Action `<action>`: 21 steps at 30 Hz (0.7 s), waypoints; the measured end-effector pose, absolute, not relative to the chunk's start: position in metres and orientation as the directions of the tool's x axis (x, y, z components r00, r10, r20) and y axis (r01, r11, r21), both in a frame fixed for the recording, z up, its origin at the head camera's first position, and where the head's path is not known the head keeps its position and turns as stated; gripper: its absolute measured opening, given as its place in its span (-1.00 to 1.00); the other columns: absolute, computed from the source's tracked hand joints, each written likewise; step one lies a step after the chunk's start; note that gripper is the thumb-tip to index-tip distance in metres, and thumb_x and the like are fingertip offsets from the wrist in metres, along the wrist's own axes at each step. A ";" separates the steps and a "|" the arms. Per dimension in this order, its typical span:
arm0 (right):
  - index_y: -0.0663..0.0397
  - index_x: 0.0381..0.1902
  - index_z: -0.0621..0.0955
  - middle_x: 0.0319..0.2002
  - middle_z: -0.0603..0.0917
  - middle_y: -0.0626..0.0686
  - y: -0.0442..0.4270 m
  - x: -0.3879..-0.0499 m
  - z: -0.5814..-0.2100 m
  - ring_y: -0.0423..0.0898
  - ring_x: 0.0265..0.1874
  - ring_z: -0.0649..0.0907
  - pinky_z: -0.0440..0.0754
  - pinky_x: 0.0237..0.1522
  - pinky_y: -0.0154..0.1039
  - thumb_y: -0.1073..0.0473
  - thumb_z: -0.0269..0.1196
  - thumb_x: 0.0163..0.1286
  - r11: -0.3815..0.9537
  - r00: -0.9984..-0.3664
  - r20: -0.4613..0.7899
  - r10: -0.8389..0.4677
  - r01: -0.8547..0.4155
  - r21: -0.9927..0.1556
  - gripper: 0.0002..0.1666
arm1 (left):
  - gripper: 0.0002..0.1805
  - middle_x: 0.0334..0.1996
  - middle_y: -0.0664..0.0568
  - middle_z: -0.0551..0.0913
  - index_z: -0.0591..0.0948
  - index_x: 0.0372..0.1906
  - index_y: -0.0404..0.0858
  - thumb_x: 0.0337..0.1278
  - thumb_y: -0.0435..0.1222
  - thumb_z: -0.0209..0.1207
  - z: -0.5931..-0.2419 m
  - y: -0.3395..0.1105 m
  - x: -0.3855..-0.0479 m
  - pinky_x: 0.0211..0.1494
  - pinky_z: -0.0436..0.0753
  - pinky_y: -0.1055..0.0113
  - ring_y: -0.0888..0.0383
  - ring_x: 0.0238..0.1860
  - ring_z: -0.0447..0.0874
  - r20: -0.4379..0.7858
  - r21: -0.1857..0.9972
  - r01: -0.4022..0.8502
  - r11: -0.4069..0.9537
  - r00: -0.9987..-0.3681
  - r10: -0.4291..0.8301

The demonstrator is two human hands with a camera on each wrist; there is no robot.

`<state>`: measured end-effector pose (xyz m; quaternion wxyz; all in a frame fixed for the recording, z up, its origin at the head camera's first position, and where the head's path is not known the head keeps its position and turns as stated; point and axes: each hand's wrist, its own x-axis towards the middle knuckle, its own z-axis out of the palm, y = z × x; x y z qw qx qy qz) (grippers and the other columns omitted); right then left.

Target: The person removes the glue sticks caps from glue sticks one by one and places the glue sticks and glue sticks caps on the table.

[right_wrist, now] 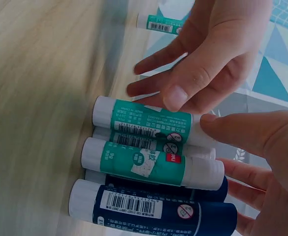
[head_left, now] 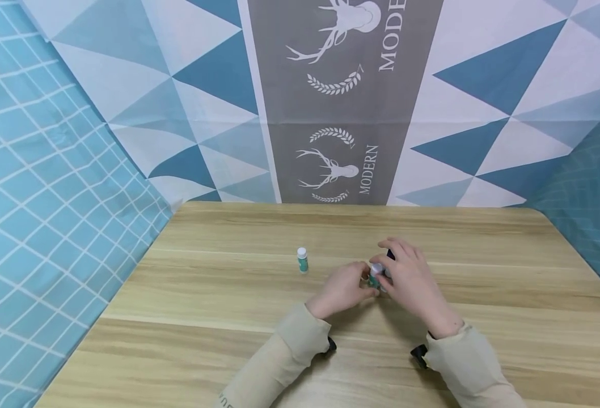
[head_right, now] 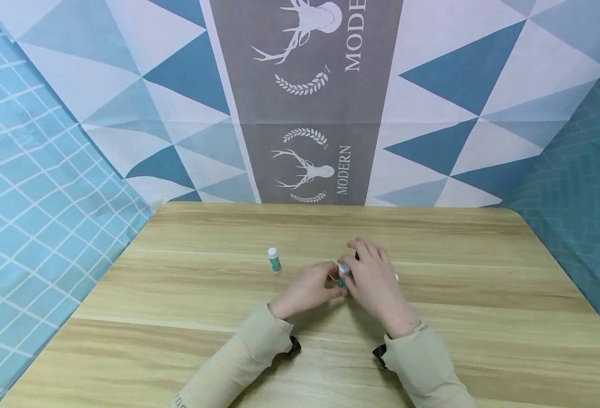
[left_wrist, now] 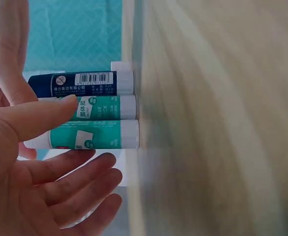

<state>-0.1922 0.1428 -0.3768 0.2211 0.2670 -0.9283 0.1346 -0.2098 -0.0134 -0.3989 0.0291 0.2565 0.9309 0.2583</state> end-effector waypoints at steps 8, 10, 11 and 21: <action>0.11 -0.28 0.64 -0.07 0.59 0.14 0.140 -0.190 -0.380 0.13 0.08 0.45 0.30 0.11 0.08 0.28 0.38 -0.01 0.808 -0.718 0.514 -0.470 -0.584 -0.077 -0.73 | -0.80 -0.33 0.09 0.57 0.53 -0.19 -0.22 0.11 -0.22 0.16 -0.403 -0.015 -0.212 -0.38 0.43 0.55 0.30 -0.41 0.47 0.073 0.549 0.472 0.690 -0.849 0.523; 0.11 -0.27 0.64 -0.10 0.61 0.11 0.139 -0.190 -0.380 0.11 0.06 0.47 0.28 0.14 0.06 0.31 0.39 -0.03 0.807 -0.715 0.513 -0.475 -0.586 -0.069 -0.71 | -0.86 -0.37 0.11 0.54 0.52 -0.23 -0.22 0.15 -0.24 0.12 -0.404 -0.015 -0.212 -0.41 0.40 0.54 0.31 -0.45 0.42 0.083 0.547 0.478 0.687 -0.848 0.524; 0.11 -0.26 0.64 -0.12 0.62 0.10 0.139 -0.190 -0.380 0.11 0.06 0.48 0.27 0.15 0.06 0.31 0.39 -0.03 0.807 -0.715 0.512 -0.476 -0.586 -0.067 -0.71 | -0.88 -0.39 0.12 0.53 0.51 -0.24 -0.21 0.16 -0.25 0.10 -0.405 -0.015 -0.212 -0.43 0.39 0.54 0.31 -0.47 0.40 0.086 0.546 0.480 0.687 -0.848 0.524; 0.11 -0.32 0.63 -0.26 0.67 0.06 0.134 -0.188 -0.381 0.08 0.01 0.55 0.26 0.17 0.05 0.36 0.41 -0.09 0.794 -0.696 0.540 -0.474 -0.603 -0.080 -0.70 | -0.87 -0.38 0.09 0.56 0.53 -0.26 -0.23 0.13 -0.27 0.14 -0.407 -0.017 -0.211 -0.39 0.42 0.55 0.32 -0.44 0.44 0.120 0.523 0.507 0.686 -0.840 0.529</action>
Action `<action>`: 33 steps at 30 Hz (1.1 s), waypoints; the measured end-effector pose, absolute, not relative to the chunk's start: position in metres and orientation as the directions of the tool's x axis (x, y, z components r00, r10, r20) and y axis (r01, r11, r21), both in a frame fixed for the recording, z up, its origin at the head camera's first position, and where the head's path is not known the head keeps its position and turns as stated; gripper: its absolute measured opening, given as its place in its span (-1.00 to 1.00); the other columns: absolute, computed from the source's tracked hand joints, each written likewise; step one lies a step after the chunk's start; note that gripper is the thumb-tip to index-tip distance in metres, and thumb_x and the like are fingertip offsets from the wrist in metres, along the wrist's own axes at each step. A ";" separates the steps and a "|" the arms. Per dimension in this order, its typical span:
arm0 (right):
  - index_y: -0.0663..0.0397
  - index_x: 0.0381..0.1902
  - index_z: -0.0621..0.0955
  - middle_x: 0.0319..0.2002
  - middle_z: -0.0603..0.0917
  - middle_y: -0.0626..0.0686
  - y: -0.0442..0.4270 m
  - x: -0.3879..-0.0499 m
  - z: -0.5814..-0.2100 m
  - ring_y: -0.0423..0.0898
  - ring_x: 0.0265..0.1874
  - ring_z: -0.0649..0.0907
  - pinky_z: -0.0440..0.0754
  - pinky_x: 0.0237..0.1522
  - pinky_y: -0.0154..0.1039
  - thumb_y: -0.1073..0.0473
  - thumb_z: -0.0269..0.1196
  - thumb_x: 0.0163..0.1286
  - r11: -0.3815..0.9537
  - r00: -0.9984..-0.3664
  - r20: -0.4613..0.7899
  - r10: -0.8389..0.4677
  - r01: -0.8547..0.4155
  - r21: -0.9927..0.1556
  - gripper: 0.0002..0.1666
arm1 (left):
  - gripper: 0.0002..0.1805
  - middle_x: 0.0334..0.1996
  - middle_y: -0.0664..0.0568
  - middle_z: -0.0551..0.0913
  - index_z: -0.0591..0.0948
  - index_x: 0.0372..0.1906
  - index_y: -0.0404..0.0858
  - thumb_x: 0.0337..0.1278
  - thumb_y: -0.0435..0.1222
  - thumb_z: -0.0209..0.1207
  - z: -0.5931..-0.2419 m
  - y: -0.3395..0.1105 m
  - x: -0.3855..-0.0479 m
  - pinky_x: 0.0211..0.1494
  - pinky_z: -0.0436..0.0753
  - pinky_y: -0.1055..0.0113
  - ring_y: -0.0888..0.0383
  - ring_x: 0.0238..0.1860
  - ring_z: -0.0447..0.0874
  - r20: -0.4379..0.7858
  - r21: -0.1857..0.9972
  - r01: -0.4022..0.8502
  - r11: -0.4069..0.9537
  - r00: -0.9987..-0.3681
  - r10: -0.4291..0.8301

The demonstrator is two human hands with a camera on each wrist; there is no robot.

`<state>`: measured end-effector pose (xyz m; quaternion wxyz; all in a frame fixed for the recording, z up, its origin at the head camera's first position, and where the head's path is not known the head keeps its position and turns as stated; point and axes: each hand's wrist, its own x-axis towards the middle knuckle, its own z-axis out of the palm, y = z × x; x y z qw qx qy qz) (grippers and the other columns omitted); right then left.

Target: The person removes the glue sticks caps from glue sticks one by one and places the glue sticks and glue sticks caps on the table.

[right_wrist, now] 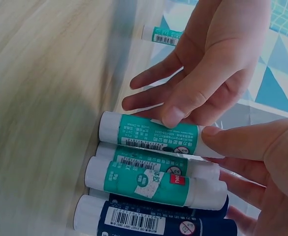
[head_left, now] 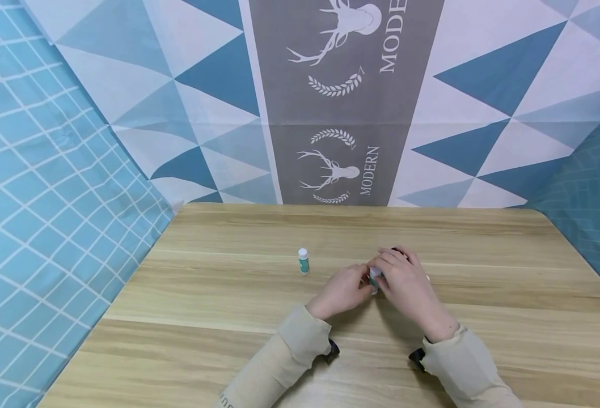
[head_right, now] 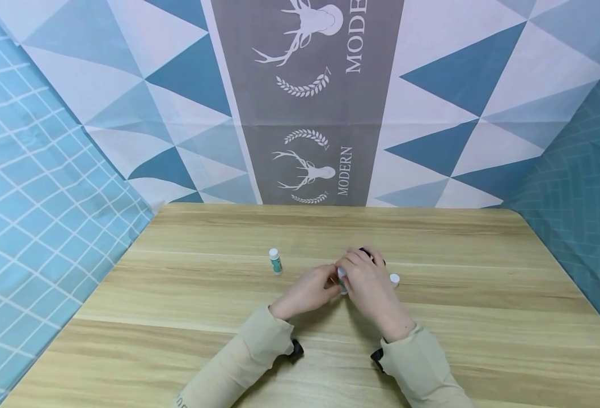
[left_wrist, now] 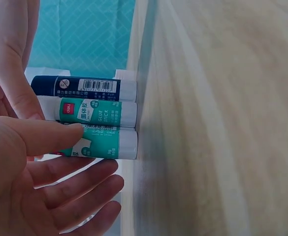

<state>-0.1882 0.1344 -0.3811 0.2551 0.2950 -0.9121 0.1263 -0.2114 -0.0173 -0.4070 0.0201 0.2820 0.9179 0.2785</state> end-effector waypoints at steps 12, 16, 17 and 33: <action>0.10 -0.30 0.64 -0.21 0.67 0.07 0.135 -0.185 -0.376 0.06 -0.01 0.56 0.20 0.22 0.07 0.38 0.40 -0.08 0.796 -0.702 0.543 -0.461 -0.598 -0.098 -0.69 | -0.84 -0.30 0.07 0.61 0.55 -0.21 -0.21 0.12 -0.24 0.15 -0.396 -0.021 -0.209 -0.37 0.44 0.55 0.32 -0.40 0.50 0.127 0.538 0.489 0.686 -0.852 0.508; 0.10 -0.28 0.63 -0.20 0.67 0.08 0.135 -0.184 -0.373 0.06 -0.04 0.56 0.13 0.24 0.10 0.34 0.41 -0.07 0.796 -0.711 0.548 -0.440 -0.592 -0.129 -0.68 | -0.84 -0.26 0.07 0.61 0.56 -0.21 -0.19 0.13 -0.23 0.15 -0.394 -0.027 -0.208 -0.31 0.48 0.51 0.27 -0.31 0.54 0.153 0.540 0.502 0.676 -0.848 0.507; 0.10 -0.28 0.63 -0.21 0.67 0.08 0.135 -0.184 -0.372 0.05 -0.04 0.56 0.11 0.25 0.10 0.33 0.42 -0.08 0.797 -0.713 0.551 -0.434 -0.589 -0.135 -0.68 | -0.84 -0.25 0.08 0.61 0.56 -0.21 -0.19 0.13 -0.22 0.15 -0.394 -0.029 -0.208 -0.28 0.49 0.49 0.26 -0.28 0.55 0.162 0.538 0.504 0.676 -0.849 0.503; 0.04 -0.25 0.58 -0.26 0.66 0.01 0.131 -0.179 -0.360 0.00 -0.14 0.57 0.10 0.23 0.12 0.27 0.36 0.04 0.753 -0.737 0.605 -0.301 -0.573 -0.323 -0.73 | -0.84 -0.32 0.12 0.59 0.53 -0.23 -0.17 0.13 -0.21 0.16 -0.369 -0.053 -0.199 -0.46 0.42 0.54 0.30 -0.49 0.41 0.305 0.613 0.519 0.596 -0.851 0.427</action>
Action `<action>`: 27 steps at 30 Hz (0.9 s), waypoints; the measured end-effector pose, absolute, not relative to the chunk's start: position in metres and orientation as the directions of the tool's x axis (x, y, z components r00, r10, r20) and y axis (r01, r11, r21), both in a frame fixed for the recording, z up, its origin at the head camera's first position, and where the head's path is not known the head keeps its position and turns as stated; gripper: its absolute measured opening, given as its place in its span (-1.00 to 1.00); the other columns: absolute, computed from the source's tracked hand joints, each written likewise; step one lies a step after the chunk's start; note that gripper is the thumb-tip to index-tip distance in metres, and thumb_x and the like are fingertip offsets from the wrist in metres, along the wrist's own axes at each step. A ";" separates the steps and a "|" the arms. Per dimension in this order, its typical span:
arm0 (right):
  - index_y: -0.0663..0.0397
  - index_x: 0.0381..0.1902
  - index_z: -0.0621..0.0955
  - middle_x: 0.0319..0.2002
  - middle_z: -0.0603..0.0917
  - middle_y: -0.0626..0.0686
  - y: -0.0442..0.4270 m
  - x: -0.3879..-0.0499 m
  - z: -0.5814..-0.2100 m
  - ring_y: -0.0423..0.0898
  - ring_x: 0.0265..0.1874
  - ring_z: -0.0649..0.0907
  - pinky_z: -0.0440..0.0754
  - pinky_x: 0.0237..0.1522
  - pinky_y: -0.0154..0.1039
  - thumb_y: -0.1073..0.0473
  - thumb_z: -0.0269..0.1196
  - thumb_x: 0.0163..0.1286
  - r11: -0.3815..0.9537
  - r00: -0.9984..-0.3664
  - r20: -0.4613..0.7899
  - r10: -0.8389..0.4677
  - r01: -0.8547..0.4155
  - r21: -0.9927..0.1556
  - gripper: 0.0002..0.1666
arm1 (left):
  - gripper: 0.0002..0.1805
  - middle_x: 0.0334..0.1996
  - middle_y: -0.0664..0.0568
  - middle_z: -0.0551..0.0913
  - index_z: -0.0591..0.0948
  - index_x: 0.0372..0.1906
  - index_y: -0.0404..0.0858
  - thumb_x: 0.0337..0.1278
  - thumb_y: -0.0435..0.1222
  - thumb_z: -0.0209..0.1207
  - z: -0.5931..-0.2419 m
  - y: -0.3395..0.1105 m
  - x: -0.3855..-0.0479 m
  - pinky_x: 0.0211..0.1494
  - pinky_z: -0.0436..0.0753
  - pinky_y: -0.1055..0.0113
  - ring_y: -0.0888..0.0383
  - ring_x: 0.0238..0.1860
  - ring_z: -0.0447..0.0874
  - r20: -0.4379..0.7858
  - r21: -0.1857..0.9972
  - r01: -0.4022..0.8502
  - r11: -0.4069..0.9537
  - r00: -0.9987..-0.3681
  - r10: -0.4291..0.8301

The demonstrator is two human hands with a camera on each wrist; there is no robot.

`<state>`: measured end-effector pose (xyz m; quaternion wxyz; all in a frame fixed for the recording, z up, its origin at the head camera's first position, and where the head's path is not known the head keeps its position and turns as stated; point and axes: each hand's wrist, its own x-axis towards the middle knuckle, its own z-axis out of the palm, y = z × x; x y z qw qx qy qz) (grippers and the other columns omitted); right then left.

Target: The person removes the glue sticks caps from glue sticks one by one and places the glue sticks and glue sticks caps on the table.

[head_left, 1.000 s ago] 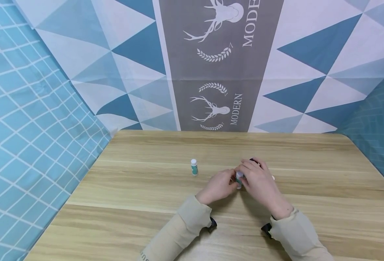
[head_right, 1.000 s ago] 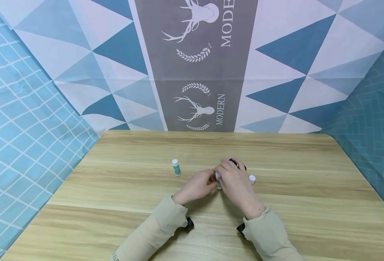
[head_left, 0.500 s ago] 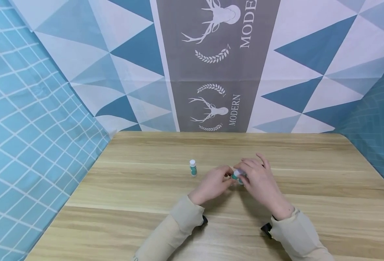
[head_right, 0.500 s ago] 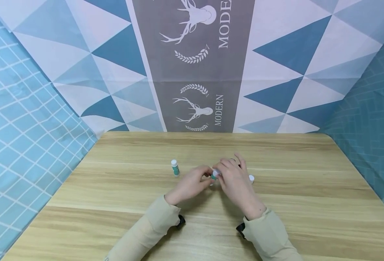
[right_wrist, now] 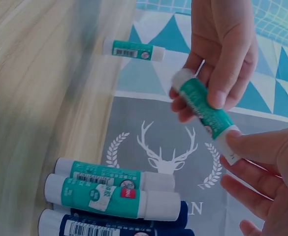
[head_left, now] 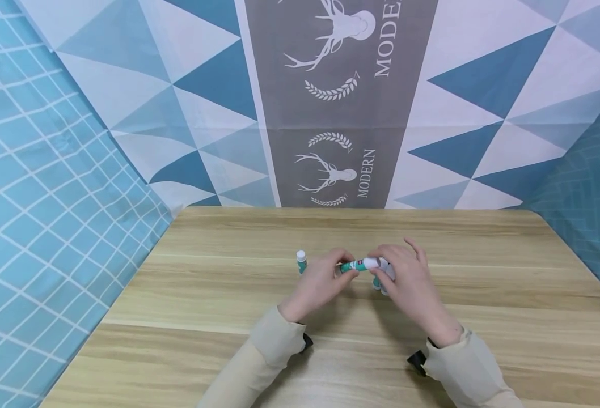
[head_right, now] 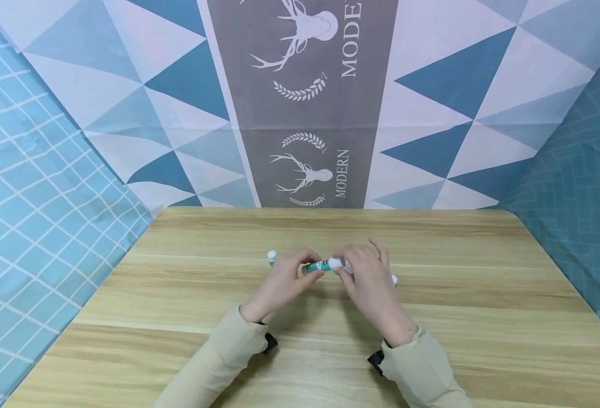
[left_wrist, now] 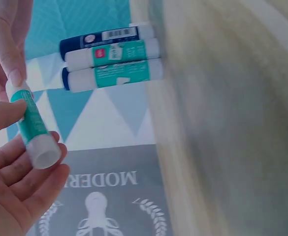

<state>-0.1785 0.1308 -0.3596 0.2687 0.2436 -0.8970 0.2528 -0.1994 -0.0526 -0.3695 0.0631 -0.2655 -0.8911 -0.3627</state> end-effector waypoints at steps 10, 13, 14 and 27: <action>0.08 -0.22 0.59 -0.26 0.65 0.02 0.129 -0.176 -0.356 -0.04 -0.22 0.59 0.18 0.19 0.03 0.27 0.37 0.02 0.692 -0.728 0.620 -0.292 -0.608 -0.389 -0.69 | -0.79 -0.34 0.08 0.65 0.56 -0.22 -0.22 0.01 -0.28 0.25 -0.356 -0.064 -0.193 -0.31 0.54 0.49 0.32 -0.41 0.53 0.499 0.516 0.657 0.549 -0.752 0.431; 0.11 -0.20 0.59 -0.27 0.65 0.03 0.127 -0.177 -0.355 -0.02 -0.23 0.59 0.18 0.19 0.03 0.26 0.37 0.03 0.665 -0.741 0.609 -0.282 -0.609 -0.433 -0.68 | -0.74 -0.28 0.06 0.66 0.58 -0.16 -0.25 -0.02 -0.30 0.27 -0.352 -0.066 -0.190 -0.20 0.57 0.46 0.28 -0.31 0.59 0.543 0.479 0.687 0.547 -0.721 0.430; 0.12 -0.20 0.59 -0.27 0.65 0.03 0.127 -0.177 -0.355 -0.01 -0.23 0.59 0.18 0.18 0.03 0.26 0.37 0.04 0.660 -0.745 0.607 -0.278 -0.607 -0.443 -0.68 | -0.72 -0.27 0.06 0.66 0.59 -0.14 -0.25 -0.02 -0.30 0.27 -0.351 -0.066 -0.190 -0.18 0.57 0.45 0.27 -0.28 0.60 0.557 0.467 0.695 0.546 -0.711 0.429; 0.05 -0.10 0.59 -0.27 0.64 -0.08 0.126 -0.178 -0.349 -0.21 -0.36 0.55 0.49 -0.38 -0.31 0.13 0.31 0.14 0.597 -0.841 0.469 -0.271 -0.529 -0.604 -0.66 | -0.72 -0.23 0.09 0.64 0.61 -0.15 -0.20 -0.06 -0.35 0.29 -0.352 -0.070 -0.189 -0.05 0.52 0.40 0.22 -0.15 0.56 0.636 0.402 0.730 0.553 -0.657 0.406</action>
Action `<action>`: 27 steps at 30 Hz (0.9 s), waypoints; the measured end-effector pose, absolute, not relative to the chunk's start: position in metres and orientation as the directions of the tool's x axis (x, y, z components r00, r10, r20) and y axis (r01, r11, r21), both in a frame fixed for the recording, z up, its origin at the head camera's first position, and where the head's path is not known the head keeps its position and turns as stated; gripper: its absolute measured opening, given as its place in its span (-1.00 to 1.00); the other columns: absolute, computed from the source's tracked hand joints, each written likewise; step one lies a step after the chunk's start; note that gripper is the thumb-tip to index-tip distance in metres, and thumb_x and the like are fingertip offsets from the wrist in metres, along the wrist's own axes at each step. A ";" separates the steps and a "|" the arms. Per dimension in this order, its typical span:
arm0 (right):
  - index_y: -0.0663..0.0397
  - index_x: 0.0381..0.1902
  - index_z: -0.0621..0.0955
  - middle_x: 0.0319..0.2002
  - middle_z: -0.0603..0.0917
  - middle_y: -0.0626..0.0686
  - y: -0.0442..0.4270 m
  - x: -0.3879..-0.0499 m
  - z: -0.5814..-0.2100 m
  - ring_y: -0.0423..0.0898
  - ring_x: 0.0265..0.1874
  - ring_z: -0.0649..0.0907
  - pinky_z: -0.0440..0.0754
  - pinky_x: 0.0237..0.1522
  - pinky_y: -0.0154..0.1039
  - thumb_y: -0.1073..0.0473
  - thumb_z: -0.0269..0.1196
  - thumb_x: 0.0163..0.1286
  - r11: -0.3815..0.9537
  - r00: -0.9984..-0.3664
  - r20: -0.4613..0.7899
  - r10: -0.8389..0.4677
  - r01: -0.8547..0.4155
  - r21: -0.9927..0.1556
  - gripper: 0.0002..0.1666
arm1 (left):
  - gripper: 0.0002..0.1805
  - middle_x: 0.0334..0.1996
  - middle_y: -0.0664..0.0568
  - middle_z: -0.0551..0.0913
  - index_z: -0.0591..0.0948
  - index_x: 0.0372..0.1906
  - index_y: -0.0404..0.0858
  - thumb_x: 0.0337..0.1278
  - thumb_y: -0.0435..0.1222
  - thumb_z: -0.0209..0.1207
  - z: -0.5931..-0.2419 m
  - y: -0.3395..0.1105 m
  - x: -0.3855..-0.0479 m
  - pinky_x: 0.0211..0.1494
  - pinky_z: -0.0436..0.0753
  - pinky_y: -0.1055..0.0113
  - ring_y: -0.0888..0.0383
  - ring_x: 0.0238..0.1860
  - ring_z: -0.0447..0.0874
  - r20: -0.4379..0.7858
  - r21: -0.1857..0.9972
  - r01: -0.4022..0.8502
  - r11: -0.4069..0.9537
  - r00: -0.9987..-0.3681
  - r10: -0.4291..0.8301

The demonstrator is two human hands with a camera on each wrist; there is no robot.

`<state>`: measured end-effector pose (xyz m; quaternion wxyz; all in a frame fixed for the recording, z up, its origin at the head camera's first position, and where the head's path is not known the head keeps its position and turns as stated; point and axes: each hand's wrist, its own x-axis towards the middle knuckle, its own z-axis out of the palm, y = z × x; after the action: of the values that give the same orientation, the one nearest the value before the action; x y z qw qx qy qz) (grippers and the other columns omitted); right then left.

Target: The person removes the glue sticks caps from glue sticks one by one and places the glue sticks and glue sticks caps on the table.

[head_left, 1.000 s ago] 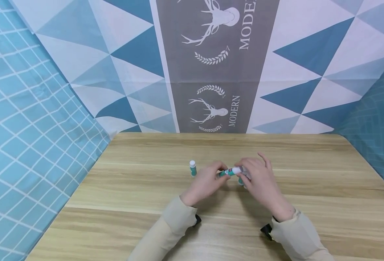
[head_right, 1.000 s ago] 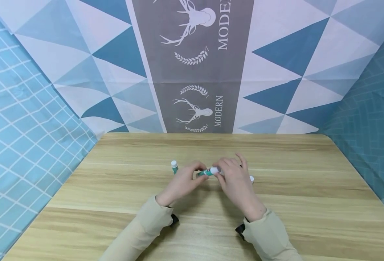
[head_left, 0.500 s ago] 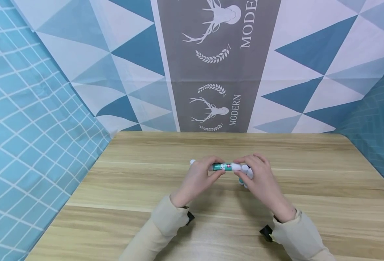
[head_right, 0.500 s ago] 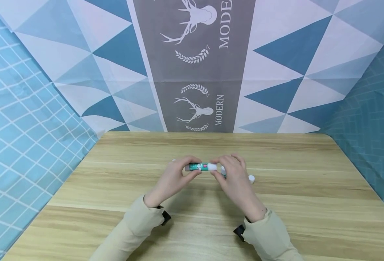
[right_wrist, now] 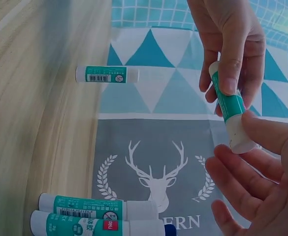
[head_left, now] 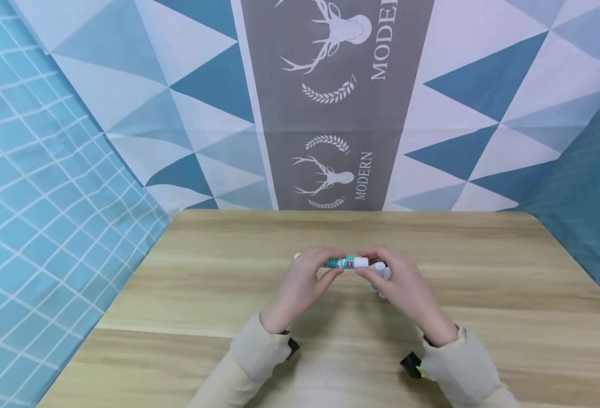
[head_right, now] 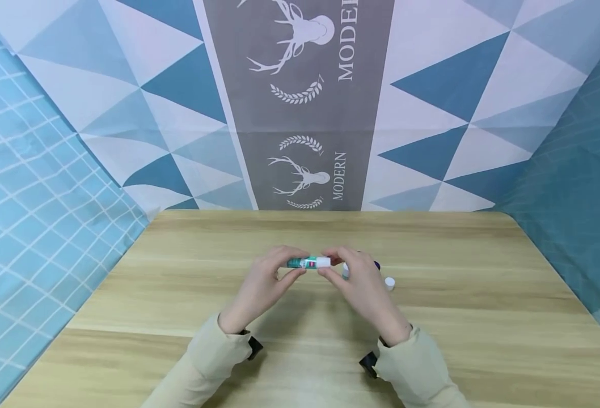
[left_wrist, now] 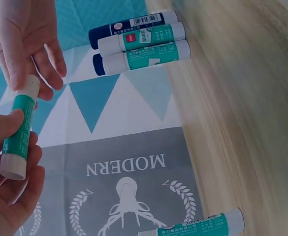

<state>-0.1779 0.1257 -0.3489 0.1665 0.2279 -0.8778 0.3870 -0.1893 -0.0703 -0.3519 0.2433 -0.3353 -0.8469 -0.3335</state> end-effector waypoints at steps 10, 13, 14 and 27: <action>-0.03 -0.16 0.63 -0.33 0.66 -0.13 0.122 -0.177 -0.352 -0.25 -0.43 0.52 0.46 -0.46 -0.35 0.09 0.30 0.14 0.595 -0.835 0.479 -0.269 -0.536 -0.599 -0.73 | -0.73 -0.25 0.10 0.64 0.61 -0.18 -0.20 -0.09 -0.36 0.30 -0.353 -0.071 -0.187 -0.03 0.50 0.43 0.23 -0.16 0.56 0.665 0.364 0.752 0.550 -0.623 0.413; -0.03 -0.17 0.63 -0.36 0.65 -0.14 0.122 -0.177 -0.352 -0.23 -0.42 0.51 0.43 -0.44 -0.34 0.10 0.30 0.14 0.598 -0.830 0.491 -0.264 -0.541 -0.592 -0.73 | -0.72 -0.25 0.10 0.65 0.61 -0.18 -0.20 -0.11 -0.38 0.31 -0.352 -0.071 -0.186 -0.03 0.50 0.41 0.22 -0.17 0.57 0.662 0.372 0.748 0.549 -0.629 0.408; -0.03 -0.18 0.63 -0.37 0.65 -0.15 0.122 -0.177 -0.352 -0.22 -0.43 0.51 0.42 -0.42 -0.33 0.10 0.31 0.13 0.601 -0.829 0.495 -0.262 -0.541 -0.588 -0.74 | -0.72 -0.25 0.10 0.65 0.62 -0.18 -0.20 -0.11 -0.38 0.31 -0.351 -0.071 -0.186 -0.04 0.51 0.40 0.22 -0.17 0.57 0.660 0.376 0.747 0.549 -0.632 0.407; -0.04 -0.20 0.64 -0.50 0.57 -0.20 0.123 -0.176 -0.351 -0.33 -0.52 0.43 0.28 -0.25 -0.23 0.12 0.33 0.08 0.611 -0.795 0.534 -0.286 -0.581 -0.537 -0.73 | -0.72 -0.24 0.08 0.68 0.64 -0.17 -0.20 -0.10 -0.36 0.31 -0.348 -0.072 -0.183 -0.07 0.54 0.38 0.22 -0.17 0.60 0.622 0.415 0.721 0.555 -0.670 0.405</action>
<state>-0.1758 0.1230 -0.3513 0.2022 0.2479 -0.8745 0.3646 -0.1828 -0.0723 -0.3477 0.2351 -0.3313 -0.8498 -0.3358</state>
